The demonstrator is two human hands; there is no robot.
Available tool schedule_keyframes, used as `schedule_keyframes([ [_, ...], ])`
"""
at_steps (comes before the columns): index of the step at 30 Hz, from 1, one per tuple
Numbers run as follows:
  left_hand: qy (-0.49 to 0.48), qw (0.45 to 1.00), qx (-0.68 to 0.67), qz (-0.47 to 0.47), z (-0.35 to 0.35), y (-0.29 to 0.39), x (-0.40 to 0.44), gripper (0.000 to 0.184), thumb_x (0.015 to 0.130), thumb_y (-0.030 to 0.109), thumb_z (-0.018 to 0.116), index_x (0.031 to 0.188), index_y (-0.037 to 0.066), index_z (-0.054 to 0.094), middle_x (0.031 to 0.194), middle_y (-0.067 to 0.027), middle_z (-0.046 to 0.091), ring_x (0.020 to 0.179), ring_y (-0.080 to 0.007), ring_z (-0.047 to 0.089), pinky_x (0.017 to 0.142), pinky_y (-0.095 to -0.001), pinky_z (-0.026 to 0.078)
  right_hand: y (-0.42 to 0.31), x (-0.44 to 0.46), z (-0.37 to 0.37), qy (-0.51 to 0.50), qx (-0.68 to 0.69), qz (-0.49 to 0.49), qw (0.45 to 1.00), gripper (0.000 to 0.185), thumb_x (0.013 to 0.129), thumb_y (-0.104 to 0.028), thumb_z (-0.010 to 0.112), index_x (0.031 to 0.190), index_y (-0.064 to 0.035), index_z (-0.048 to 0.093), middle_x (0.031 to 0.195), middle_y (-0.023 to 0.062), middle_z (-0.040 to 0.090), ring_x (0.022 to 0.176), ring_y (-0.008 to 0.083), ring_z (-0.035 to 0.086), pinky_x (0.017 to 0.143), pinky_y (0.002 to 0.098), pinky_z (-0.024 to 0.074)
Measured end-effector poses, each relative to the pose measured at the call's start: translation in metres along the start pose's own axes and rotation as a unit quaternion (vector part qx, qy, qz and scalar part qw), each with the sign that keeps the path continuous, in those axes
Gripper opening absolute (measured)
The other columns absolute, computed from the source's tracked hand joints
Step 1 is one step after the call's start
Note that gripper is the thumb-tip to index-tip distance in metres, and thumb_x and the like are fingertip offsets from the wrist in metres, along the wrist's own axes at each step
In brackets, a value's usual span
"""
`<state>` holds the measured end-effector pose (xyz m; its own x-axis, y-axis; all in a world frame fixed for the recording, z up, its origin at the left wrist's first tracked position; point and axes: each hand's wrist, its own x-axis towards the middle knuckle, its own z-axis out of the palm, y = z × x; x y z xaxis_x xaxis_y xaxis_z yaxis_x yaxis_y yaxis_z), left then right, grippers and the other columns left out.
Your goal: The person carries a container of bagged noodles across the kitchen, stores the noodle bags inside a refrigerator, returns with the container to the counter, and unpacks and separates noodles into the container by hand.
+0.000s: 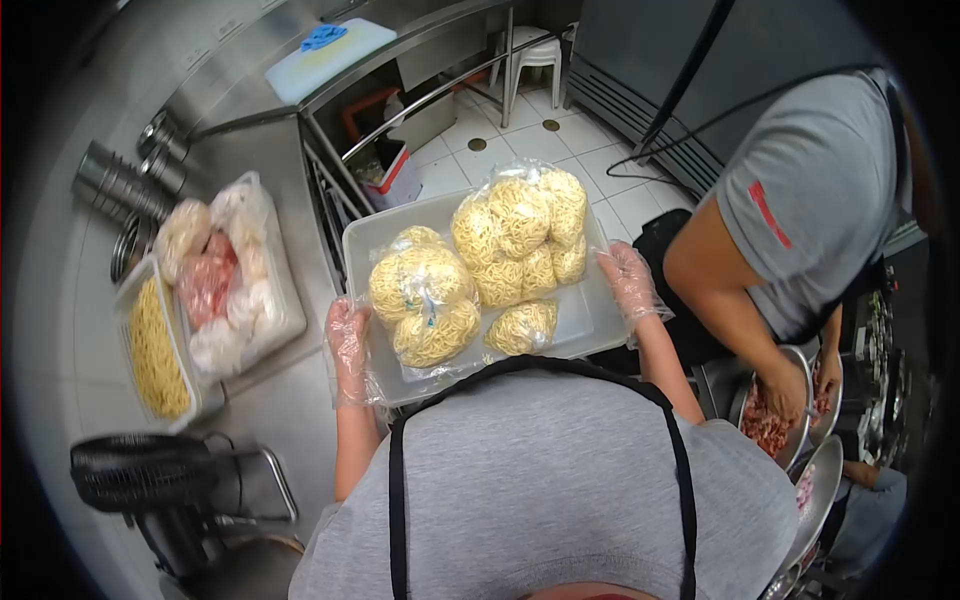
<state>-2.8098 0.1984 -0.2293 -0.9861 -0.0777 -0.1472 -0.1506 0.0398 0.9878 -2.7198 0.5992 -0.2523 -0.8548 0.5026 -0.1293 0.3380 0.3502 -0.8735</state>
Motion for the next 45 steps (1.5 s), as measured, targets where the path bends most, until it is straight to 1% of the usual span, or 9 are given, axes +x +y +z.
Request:
schedule_keyframes([
  [4, -0.032, 0.998, -0.045, 0.017, 0.035, -0.009, 0.083, 0.009, 0.072, 0.003, 0.054, 0.08, 0.006, 0.053, 0.072, 0.0031, 0.05, 0.063, -0.0054, 0.043, 0.056, -0.0201, 0.036, 0.02, 0.082, 0.031, 0.046, 0.062, -0.036, 0.996, 0.039, 0.081, -0.029, 0.061, 0.105, 0.0004, 0.054, 0.096, 0.0126, 0.06, 0.086, 0.0198, 0.058, 0.077, 0.0296, 0.0444],
  [7, -0.03, 0.995, 0.084, 0.034, 0.059, -0.003, 0.128, 0.009, 0.072, 0.005, 0.055, 0.081, 0.005, 0.053, 0.072, 0.003, 0.05, 0.064, -0.0058, 0.044, 0.058, -0.0206, 0.037, 0.016, 0.127, 0.026, 0.025, 0.035, -0.015, 0.999, 0.031, 0.08, -0.025, 0.061, 0.099, -0.0014, 0.055, 0.085, 0.0088, 0.06, 0.077, 0.0175, 0.056, 0.071, 0.0304, 0.0446],
  [8, -0.043, 0.995, 0.08, 0.051, 0.066, -0.001, 0.144, 0.01, 0.072, 0.006, 0.054, 0.082, 0.005, 0.054, 0.073, 0.0028, 0.05, 0.065, -0.0062, 0.045, 0.059, -0.0207, 0.037, 0.006, 0.149, 0.023, -0.018, 0.041, 0.056, 0.997, 0.033, 0.08, -0.023, 0.063, 0.101, 0.0003, 0.056, 0.094, 0.0088, 0.06, 0.085, 0.0161, 0.055, 0.075, 0.0291, 0.0433],
  [11, -0.042, 0.995, 0.075, 0.048, 0.109, 0.026, 0.189, 0.011, 0.073, 0.006, 0.054, 0.084, 0.004, 0.054, 0.075, 0.0017, 0.052, 0.066, -0.0065, 0.046, 0.06, -0.0207, 0.038, 0.006, 0.204, 0.024, 0.006, 0.034, 0.011, 0.999, 0.034, 0.08, -0.024, 0.062, 0.103, 0.0004, 0.056, 0.095, 0.0085, 0.06, 0.086, 0.0158, 0.055, 0.076, 0.0298, 0.0434],
  [15, -0.103, 0.994, 0.017, 0.021, 0.107, 0.018, 0.229, 0.012, 0.076, 0.006, 0.054, 0.087, 0.004, 0.053, 0.077, 0.0002, 0.054, 0.067, -0.0069, 0.048, 0.062, -0.0211, 0.04, 0.015, 0.197, 0.046, 0.121, 0.061, -0.038, 0.99, 0.03, 0.08, -0.024, 0.063, 0.098, -0.0011, 0.054, 0.089, 0.0092, 0.059, 0.078, 0.0184, 0.056, 0.071, 0.0308, 0.0447],
  [19, -0.174, 0.984, 0.032, 0.0, 0.138, 0.002, 0.282, 0.014, 0.076, 0.005, 0.054, 0.089, 0.003, 0.053, 0.079, -0.0006, 0.055, 0.069, -0.0074, 0.048, 0.064, -0.0216, 0.04, 0.021, 0.191, 0.056, 0.113, 0.082, 0.111, 0.984, 0.031, 0.08, -0.024, 0.063, 0.097, -0.0003, 0.054, 0.089, 0.0111, 0.06, 0.081, 0.0188, 0.057, 0.072, 0.0306, 0.0446],
  [25, -0.315, 0.949, 0.026, 0.013, 0.167, -0.016, 0.375, 0.014, 0.076, 0.006, 0.054, 0.089, 0.003, 0.054, 0.082, -0.0011, 0.056, 0.072, -0.008, 0.05, 0.066, -0.0218, 0.04, 0.032, 0.185, 0.106, 0.293, 0.043, 0.087, 0.951, 0.027, 0.081, -0.024, 0.061, 0.094, -0.0007, 0.054, 0.084, 0.0098, 0.06, 0.076, 0.0175, 0.056, 0.069, 0.03, 0.0437],
  [37, -0.355, 0.935, -0.018, -0.003, 0.11, -0.12, 0.337, 0.012, 0.075, 0.009, 0.056, 0.087, 0.006, 0.055, 0.07, 0.0047, 0.05, 0.058, -0.0033, 0.042, 0.051, -0.0186, 0.033, 0.064, 0.075, 0.168, 0.343, 0.029, 0.047, 0.938, 0.023, 0.082, -0.023, 0.058, 0.089, -0.0011, 0.053, 0.075, 0.007, 0.057, 0.068, 0.0145, 0.05, 0.065, 0.0298, 0.0426],
  [45, -0.263, 0.965, 0.004, 0.012, 0.105, -0.082, 0.308, 0.012, 0.075, 0.007, 0.055, 0.086, 0.005, 0.054, 0.073, 0.0043, 0.049, 0.064, -0.0041, 0.042, 0.057, -0.0189, 0.034, 0.06, 0.103, 0.137, 0.238, 0.045, 0.087, 0.966, 0.027, 0.08, -0.027, 0.058, 0.086, -0.002, 0.052, 0.077, 0.0114, 0.056, 0.069, 0.0224, 0.053, 0.067, 0.0329, 0.0428],
])
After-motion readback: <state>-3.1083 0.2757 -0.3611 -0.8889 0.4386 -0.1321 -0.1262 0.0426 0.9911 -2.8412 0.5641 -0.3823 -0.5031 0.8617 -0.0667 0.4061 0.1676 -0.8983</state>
